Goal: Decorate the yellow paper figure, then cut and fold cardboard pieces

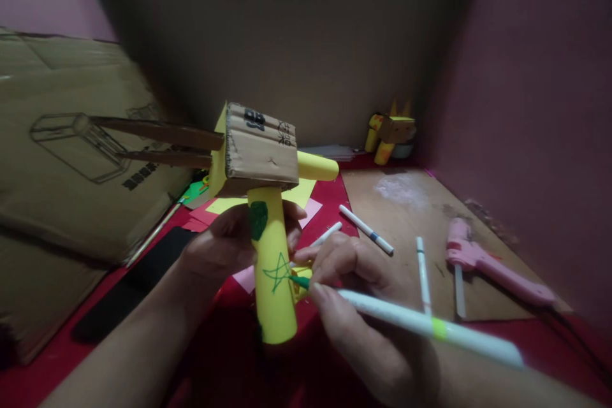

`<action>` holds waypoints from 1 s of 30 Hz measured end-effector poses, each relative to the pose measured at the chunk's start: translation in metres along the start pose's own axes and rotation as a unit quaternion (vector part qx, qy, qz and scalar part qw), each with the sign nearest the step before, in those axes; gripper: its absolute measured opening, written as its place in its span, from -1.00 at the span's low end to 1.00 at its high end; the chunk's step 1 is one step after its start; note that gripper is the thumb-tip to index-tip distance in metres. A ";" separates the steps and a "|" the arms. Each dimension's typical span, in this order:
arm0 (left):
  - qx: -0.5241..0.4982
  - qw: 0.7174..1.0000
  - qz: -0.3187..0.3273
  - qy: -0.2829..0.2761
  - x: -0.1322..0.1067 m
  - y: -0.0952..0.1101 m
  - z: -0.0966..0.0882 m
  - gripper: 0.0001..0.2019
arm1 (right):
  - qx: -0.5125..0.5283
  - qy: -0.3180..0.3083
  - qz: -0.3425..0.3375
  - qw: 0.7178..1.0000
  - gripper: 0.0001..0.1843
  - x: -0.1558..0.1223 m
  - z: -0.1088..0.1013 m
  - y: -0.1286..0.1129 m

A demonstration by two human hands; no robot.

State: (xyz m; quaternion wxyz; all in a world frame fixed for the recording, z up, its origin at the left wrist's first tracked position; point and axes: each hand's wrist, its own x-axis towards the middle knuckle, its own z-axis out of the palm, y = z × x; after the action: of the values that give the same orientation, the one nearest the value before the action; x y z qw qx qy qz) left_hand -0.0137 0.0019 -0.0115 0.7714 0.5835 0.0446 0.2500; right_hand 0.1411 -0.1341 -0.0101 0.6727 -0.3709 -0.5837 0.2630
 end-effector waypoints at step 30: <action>-0.006 0.996 0.020 0.088 -0.002 0.002 0.017 -0.72 | 0.034 -0.007 -0.004 0.999 -0.86 0.001 -0.001 -0.001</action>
State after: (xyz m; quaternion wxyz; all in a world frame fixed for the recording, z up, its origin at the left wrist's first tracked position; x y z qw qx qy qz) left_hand -0.0100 -0.0133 -0.0045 0.7628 0.5555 0.0985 0.3161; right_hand 0.1419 -0.1334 -0.0088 0.6820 -0.3438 -0.5805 0.2825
